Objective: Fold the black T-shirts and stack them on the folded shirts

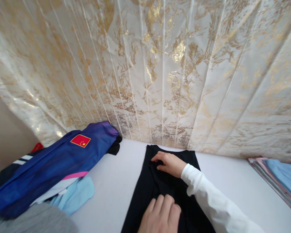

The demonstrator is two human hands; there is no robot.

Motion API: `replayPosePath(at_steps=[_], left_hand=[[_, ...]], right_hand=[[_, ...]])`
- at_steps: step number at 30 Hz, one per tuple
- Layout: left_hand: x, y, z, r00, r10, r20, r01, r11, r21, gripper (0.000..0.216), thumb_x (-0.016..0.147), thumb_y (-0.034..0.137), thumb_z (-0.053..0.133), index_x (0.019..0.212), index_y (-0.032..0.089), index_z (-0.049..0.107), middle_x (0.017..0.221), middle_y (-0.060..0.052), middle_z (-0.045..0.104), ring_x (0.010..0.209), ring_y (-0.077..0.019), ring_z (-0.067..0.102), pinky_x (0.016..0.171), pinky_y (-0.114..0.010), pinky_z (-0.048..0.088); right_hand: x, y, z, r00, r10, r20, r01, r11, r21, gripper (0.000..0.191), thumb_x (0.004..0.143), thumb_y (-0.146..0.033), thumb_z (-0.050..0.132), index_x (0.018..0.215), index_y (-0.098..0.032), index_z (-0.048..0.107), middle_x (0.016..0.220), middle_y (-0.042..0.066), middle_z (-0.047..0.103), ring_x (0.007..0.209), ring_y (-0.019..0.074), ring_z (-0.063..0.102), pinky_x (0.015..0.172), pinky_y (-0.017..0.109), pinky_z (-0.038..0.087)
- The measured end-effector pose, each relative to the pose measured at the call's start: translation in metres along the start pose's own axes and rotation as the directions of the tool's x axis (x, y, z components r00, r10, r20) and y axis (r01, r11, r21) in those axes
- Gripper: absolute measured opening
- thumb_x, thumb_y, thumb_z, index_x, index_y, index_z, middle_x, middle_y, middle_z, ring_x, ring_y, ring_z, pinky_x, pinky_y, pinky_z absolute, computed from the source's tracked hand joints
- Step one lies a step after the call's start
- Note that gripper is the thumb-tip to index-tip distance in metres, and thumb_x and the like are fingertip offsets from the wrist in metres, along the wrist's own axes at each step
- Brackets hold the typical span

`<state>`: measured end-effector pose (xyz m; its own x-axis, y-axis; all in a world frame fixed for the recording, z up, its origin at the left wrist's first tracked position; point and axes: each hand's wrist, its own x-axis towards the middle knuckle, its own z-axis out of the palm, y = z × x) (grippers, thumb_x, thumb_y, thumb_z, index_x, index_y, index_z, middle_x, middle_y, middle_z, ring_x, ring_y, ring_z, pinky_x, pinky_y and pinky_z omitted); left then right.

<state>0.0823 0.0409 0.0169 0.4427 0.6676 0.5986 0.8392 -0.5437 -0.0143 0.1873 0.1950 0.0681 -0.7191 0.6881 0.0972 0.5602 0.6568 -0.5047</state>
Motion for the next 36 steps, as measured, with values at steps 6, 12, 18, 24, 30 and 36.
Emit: replayPosePath(at_steps=[6, 12, 18, 24, 30, 36], left_hand=[[0.012, -0.024, -0.032, 0.935, -0.065, 0.347, 0.104, 0.99, -0.096, 0.02, 0.078, 0.005, 0.045, 0.092, 0.019, 0.052, 0.093, -0.006, 0.056, 0.079, -0.0215, 0.056, 0.065, -0.032, 0.048], [0.02, -0.028, -0.037, 0.977, -0.046, 0.209, 0.09, 0.975, -0.204, 0.025, 0.077, 0.001, 0.037, 0.088, 0.019, 0.051, 0.102, -0.005, 0.058, 0.079, -0.0197, 0.054, 0.068, -0.033, 0.043], [0.019, -0.036, -0.033, 0.98, 0.002, 0.201, 0.031, 0.987, -0.16, 0.025, 0.083, 0.001, 0.034, 0.073, 0.02, 0.048, 0.074, -0.001, 0.053, 0.065, -0.0188, 0.045, 0.058, -0.033, 0.033], [0.017, -0.036, -0.032, 0.959, -0.085, 0.27, 0.148, 0.964, -0.223, 0.02, 0.075, 0.004, 0.043, 0.085, 0.02, 0.05, 0.085, -0.003, 0.052, 0.076, -0.0218, 0.046, 0.067, -0.036, 0.036], [0.022, -0.037, -0.036, 0.935, -0.106, 0.339, 0.2, 0.946, -0.254, 0.02, 0.075, 0.007, 0.052, 0.089, 0.021, 0.052, 0.099, -0.003, 0.052, 0.089, -0.0235, 0.046, 0.074, -0.038, 0.039], [0.024, -0.037, -0.034, 0.963, -0.026, 0.268, 0.108, 0.95, -0.294, 0.02, 0.072, 0.001, 0.051, 0.08, 0.019, 0.047, 0.092, -0.002, 0.054, 0.089, -0.0215, 0.048, 0.08, -0.039, 0.039]], right_hand=[[-0.001, 0.003, 0.006, 0.998, 0.051, -0.045, -0.045, 0.99, 0.136, 0.013, 0.071, -0.011, 0.063, 0.08, -0.021, 0.063, 0.082, -0.001, 0.061, 0.074, 0.0142, 0.059, 0.069, 0.027, 0.043], [-0.005, 0.018, 0.004, 0.989, 0.142, -0.049, -0.106, 0.89, 0.444, 0.006, 0.084, -0.026, 0.047, 0.088, -0.022, 0.047, 0.059, -0.009, 0.05, 0.039, 0.0065, 0.048, 0.039, 0.018, 0.038], [0.0, 0.028, 0.015, 0.98, 0.166, -0.107, -0.074, 0.811, 0.58, 0.006, 0.08, -0.024, 0.05, 0.084, -0.02, 0.047, 0.063, -0.006, 0.055, 0.053, 0.0094, 0.058, 0.044, 0.018, 0.042], [-0.006, 0.031, 0.01, 0.974, 0.147, -0.174, -0.029, 0.837, 0.546, 0.012, 0.079, -0.02, 0.055, 0.09, -0.018, 0.058, 0.086, 0.003, 0.068, 0.082, 0.0161, 0.066, 0.073, 0.03, 0.051], [-0.031, 0.03, 0.005, 0.965, 0.115, -0.234, -0.019, 0.927, 0.376, 0.03, 0.081, -0.013, 0.046, 0.106, -0.022, 0.06, 0.115, 0.004, 0.065, 0.112, 0.0184, 0.057, 0.1, 0.037, 0.041], [-0.039, 0.033, 0.015, 0.976, 0.061, -0.21, -0.079, 0.994, -0.081, 0.047, 0.079, -0.009, 0.049, 0.124, -0.019, 0.053, 0.137, 0.008, 0.05, 0.13, 0.0218, 0.04, 0.105, 0.039, 0.034]])
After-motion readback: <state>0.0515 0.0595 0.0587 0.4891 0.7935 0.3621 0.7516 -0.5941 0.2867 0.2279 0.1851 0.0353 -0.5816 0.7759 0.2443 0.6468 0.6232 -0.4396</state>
